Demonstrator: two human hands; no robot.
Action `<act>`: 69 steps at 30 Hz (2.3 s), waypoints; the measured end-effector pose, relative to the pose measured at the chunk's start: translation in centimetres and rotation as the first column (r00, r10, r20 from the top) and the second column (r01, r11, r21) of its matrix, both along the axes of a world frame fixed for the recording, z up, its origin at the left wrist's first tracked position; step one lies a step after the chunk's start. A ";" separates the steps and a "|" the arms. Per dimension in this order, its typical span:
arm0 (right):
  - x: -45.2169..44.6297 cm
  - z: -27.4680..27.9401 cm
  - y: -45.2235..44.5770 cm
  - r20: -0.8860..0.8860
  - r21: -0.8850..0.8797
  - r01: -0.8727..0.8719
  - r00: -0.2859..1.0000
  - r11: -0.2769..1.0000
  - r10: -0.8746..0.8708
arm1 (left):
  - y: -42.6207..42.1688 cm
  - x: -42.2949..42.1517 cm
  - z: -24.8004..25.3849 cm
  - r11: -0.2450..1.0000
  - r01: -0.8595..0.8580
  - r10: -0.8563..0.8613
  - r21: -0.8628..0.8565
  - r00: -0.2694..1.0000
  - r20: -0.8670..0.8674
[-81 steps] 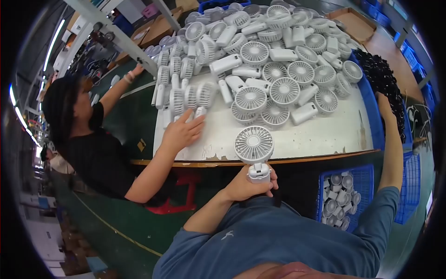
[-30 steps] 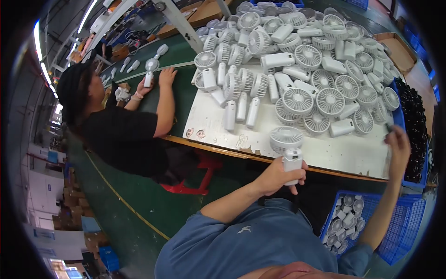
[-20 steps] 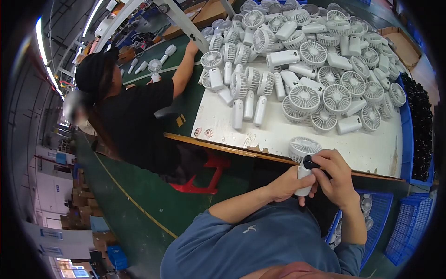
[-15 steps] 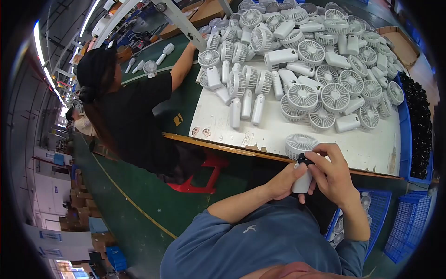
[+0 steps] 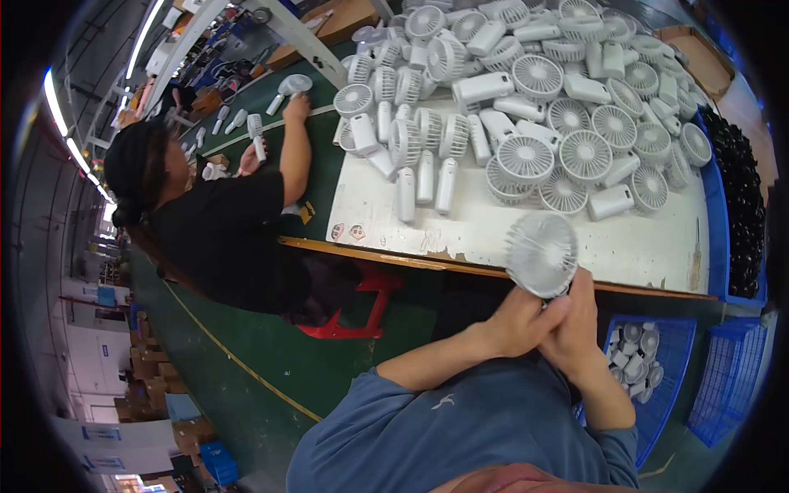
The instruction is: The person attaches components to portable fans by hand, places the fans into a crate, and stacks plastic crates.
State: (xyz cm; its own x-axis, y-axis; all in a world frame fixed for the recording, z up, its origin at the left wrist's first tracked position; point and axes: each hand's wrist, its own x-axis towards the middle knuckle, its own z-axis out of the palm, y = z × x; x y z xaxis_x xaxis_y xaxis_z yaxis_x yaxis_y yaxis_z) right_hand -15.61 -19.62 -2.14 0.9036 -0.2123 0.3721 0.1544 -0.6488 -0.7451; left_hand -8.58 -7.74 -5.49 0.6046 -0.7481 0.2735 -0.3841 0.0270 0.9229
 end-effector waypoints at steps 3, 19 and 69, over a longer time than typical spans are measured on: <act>-1.4 -4.0 -1.7 -0.108 0.924 -0.011 0.952 0.383 0.288 | 0.1 1.5 3.5 0.988 0.022 -0.049 0.153 0.983 0.174; -6.0 -7.6 -8.7 0.309 0.951 -0.309 0.934 -0.028 0.179 | -3.3 -4.2 -0.7 0.977 0.196 -0.165 -0.080 0.471 -0.866; -0.9 -6.1 1.7 -0.091 0.727 -0.138 0.952 0.672 0.294 | 2.7 2.2 -0.7 0.896 -0.419 0.246 -0.145 0.742 -0.624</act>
State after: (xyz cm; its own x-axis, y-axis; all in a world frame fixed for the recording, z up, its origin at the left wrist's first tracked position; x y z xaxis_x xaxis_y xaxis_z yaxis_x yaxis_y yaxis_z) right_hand -16.54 -17.91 -8.27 0.9914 -0.1301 0.0165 0.0317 0.1154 -0.9928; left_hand -6.40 -4.99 -6.14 0.9052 -0.4210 -0.0585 0.1869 0.2705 0.9444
